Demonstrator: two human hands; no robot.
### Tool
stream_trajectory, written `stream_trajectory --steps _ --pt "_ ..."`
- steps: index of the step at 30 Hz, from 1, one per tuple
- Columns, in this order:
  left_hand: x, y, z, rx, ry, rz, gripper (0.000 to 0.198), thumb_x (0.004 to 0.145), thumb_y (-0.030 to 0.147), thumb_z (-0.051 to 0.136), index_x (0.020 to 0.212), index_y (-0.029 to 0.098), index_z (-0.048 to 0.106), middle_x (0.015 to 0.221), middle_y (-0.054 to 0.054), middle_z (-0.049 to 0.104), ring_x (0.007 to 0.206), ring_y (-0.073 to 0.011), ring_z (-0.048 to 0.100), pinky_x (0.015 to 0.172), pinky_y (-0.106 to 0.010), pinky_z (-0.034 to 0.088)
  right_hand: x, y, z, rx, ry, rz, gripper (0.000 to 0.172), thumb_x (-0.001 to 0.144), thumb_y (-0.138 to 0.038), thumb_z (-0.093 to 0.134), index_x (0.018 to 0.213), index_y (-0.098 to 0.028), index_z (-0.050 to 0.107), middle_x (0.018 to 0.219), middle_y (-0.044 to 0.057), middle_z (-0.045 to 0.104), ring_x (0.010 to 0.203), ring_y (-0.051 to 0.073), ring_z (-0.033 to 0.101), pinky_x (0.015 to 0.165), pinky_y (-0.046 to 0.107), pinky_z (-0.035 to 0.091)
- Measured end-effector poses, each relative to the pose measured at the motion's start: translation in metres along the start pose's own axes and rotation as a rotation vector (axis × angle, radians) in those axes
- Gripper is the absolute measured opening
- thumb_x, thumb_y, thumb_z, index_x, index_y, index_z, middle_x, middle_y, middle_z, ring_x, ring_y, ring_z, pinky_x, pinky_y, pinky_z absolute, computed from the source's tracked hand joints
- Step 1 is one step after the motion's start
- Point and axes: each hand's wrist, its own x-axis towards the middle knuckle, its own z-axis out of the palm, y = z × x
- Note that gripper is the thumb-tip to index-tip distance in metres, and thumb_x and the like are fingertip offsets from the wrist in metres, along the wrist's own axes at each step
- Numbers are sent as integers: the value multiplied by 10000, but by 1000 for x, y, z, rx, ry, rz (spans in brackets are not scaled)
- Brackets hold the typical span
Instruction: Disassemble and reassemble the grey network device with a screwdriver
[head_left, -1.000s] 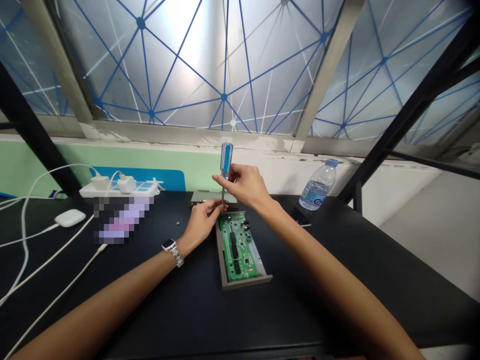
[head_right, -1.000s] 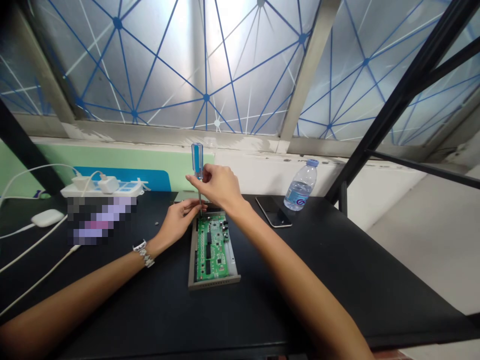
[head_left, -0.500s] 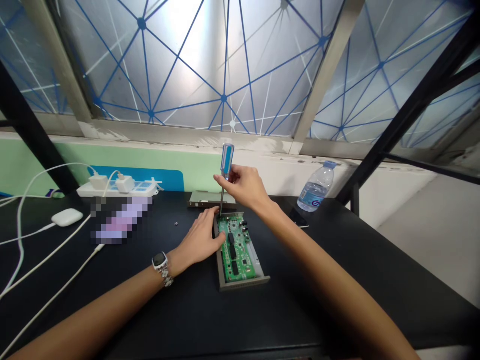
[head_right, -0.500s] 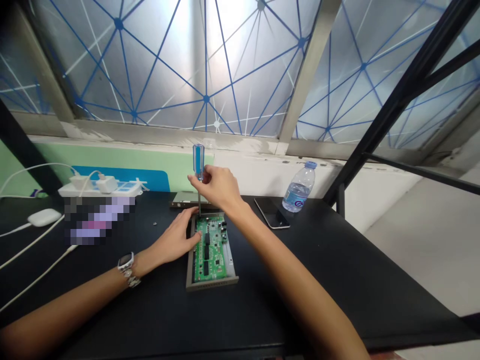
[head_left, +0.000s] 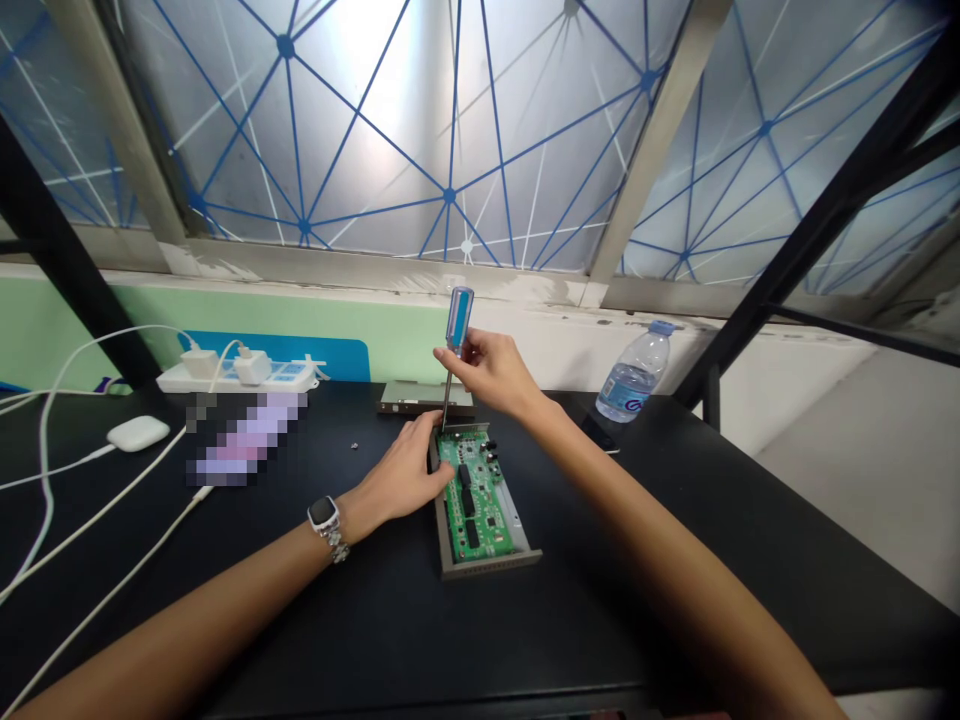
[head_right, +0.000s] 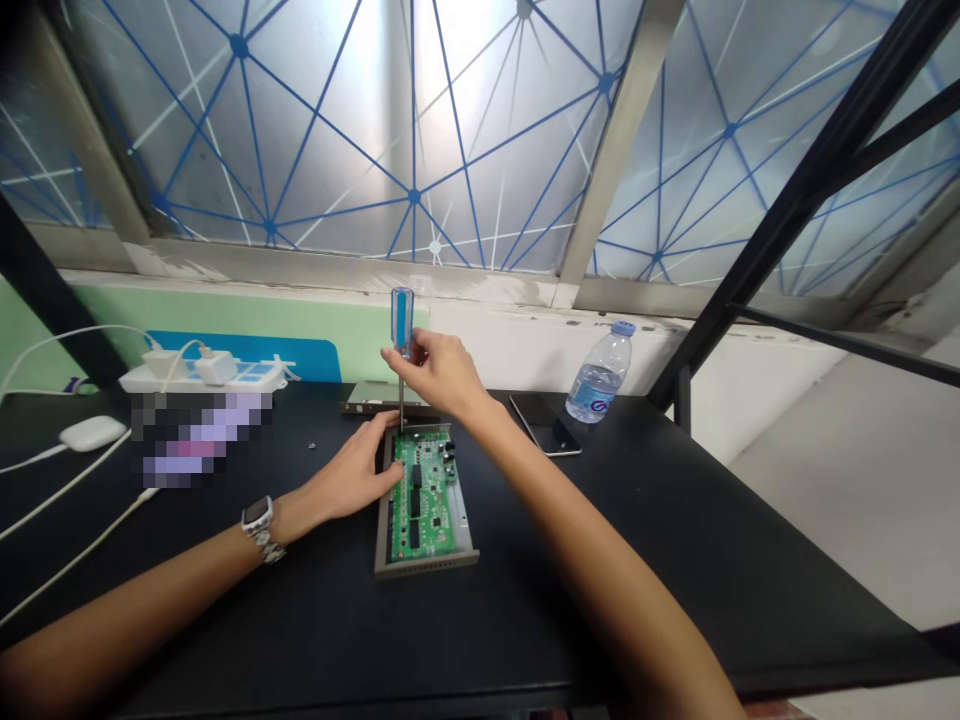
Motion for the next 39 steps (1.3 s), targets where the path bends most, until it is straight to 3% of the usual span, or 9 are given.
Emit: stream_trajectory --steps 9,16,24,30,34,39 --pt "2 -14 1 -54 -7 28 681 818 220 576 1452 190 328 1415 -174 501 1315 -336 488 1097 -514 398 0 3 -3 67 -99 13 329 900 -514 567 842 -190 579 660 2 597 544 134 555 550 258 389" --pt "7 -16 -1 -52 51 59 541 944 406 511 1432 218 373 1408 -163 529 1304 -327 505 1078 -538 408 3 6 -5 236 -183 46 365 884 -552 600 917 -189 588 760 20 645 532 132 617 526 269 465" --pt "14 -22 -3 -149 44 89 462 988 338 420 1431 207 402 1432 -128 542 1304 -274 529 1101 -458 416 6 11 -6 364 -263 83 360 883 -539 617 904 -182 585 836 41 682 563 122 641 482 241 505" --pt "12 -23 -1 -60 39 102 408 967 248 400 1368 203 457 1359 -135 578 1244 -282 560 1049 -475 445 6 10 -9 428 -312 120 308 911 -469 606 926 -161 594 890 62 685 580 109 643 461 215 519" --pt "12 -23 0 0 55 65 385 970 272 407 1342 204 480 1325 -130 593 1215 -298 567 1036 -499 440 6 9 -9 437 -320 142 269 930 -425 588 946 -156 590 899 65 681 584 105 646 465 204 525" --pt "16 -20 -4 -114 90 92 408 994 337 408 1368 196 490 1356 -128 603 1236 -278 580 1053 -442 446 5 6 -7 450 -332 125 251 944 -402 568 952 -151 587 896 58 675 595 101 650 476 196 533"
